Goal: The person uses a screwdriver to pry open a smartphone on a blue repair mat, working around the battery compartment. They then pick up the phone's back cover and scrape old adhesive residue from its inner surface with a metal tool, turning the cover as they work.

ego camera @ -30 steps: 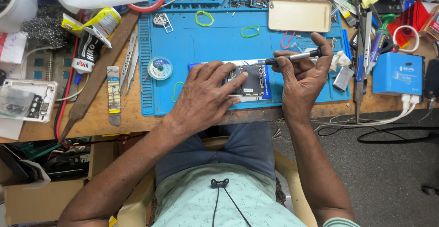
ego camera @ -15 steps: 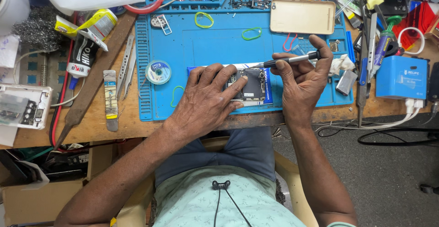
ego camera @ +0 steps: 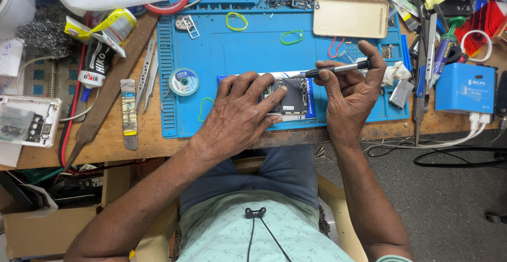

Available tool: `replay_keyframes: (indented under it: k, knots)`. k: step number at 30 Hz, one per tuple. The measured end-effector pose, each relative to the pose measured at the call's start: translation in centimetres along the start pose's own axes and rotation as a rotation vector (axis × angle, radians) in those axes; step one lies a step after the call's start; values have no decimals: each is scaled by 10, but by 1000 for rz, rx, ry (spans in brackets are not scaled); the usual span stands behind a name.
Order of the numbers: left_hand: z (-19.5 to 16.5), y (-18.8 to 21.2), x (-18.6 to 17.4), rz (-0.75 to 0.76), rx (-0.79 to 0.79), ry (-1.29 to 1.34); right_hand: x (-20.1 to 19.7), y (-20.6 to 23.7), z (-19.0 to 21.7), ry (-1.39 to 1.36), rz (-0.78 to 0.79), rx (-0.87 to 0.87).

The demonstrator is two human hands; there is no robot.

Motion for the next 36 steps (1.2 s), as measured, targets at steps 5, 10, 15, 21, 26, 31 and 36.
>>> replay_keyframes:
  k: [5, 10, 15, 21, 26, 31, 36]
  knots:
    - [0, 0, 0, -12, 13, -8, 3, 4, 3, 22, 17, -41]
    - [0, 1, 1, -2, 2, 0, 7, 7, 14, 223, 5, -126]
    - [0, -1, 4, -2, 1, -11, 9, 7, 24, 358, -3, -191]
    - [1, 0, 4, 0, 5, 2, 22, 8, 43, 489, 6, -288]
    - [0, -1, 2, -15, 10, 5, 44, 5, 71, 680, 65, -393]
    - [0, -2, 2, -23, 14, 1, 58, -5, 92, 756, 148, -402]
    - [0, -1, 2, -21, 15, 13, 63, -5, 103, 631, 389, -437]
Point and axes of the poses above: each hand's wrist, its own y-axis away from the middle knuckle, its own x-axis out of the palm, z = x × y, the point moved 8 cm from there along -y, towards the middle knuckle, and after that the axes turned 15 degrees about x, right-handed, at the moved point
